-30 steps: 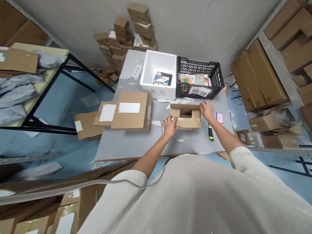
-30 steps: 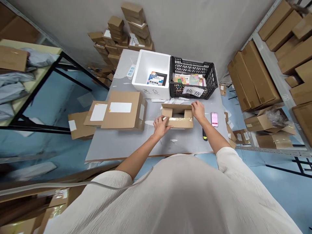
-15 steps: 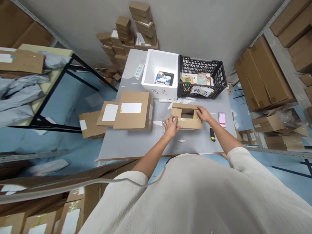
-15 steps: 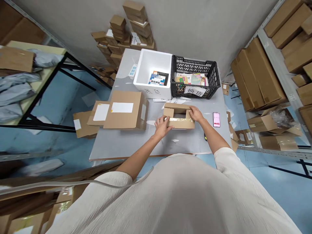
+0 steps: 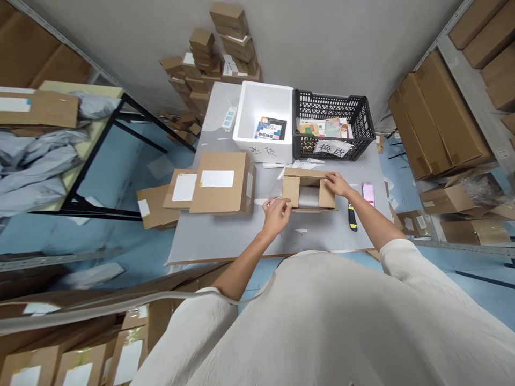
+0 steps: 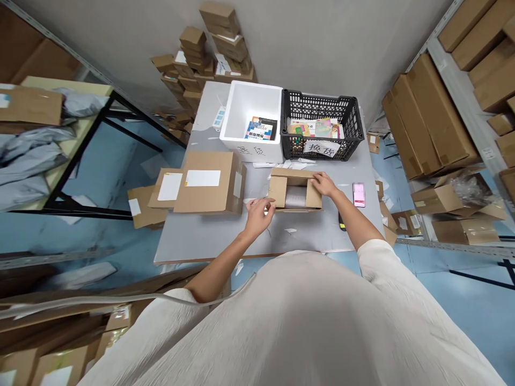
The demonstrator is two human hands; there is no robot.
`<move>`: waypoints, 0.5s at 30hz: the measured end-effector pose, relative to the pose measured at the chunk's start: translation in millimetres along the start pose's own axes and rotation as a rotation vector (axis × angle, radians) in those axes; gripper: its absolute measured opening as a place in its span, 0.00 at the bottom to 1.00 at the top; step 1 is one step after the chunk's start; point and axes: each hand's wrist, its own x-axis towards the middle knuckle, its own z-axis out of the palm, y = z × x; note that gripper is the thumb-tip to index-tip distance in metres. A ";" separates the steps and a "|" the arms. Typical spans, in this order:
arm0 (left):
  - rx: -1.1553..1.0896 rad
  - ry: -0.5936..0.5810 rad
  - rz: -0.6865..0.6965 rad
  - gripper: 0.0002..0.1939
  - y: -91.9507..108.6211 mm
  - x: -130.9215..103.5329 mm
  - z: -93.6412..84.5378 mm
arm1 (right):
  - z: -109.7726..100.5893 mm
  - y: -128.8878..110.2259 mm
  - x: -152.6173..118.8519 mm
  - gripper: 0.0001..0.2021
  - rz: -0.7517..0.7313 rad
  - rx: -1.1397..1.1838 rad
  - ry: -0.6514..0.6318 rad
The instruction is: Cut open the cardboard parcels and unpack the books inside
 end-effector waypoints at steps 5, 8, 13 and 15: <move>-0.006 -0.208 0.133 0.13 -17.0 -21.1 1.7 | -1.4 -17.7 -13.7 0.33 0.018 -0.174 0.009; 0.093 -0.294 0.231 0.25 -23.2 -24.7 5.8 | 5.2 -28.4 -21.8 0.35 0.043 -0.193 0.025; 0.353 -0.404 0.397 0.45 -9.2 -2.1 17.7 | 18.9 -40.4 -26.2 0.43 0.105 -0.268 0.030; 0.415 -0.472 0.461 0.50 0.1 8.3 22.0 | 22.6 -42.6 -25.5 0.44 0.128 -0.274 0.032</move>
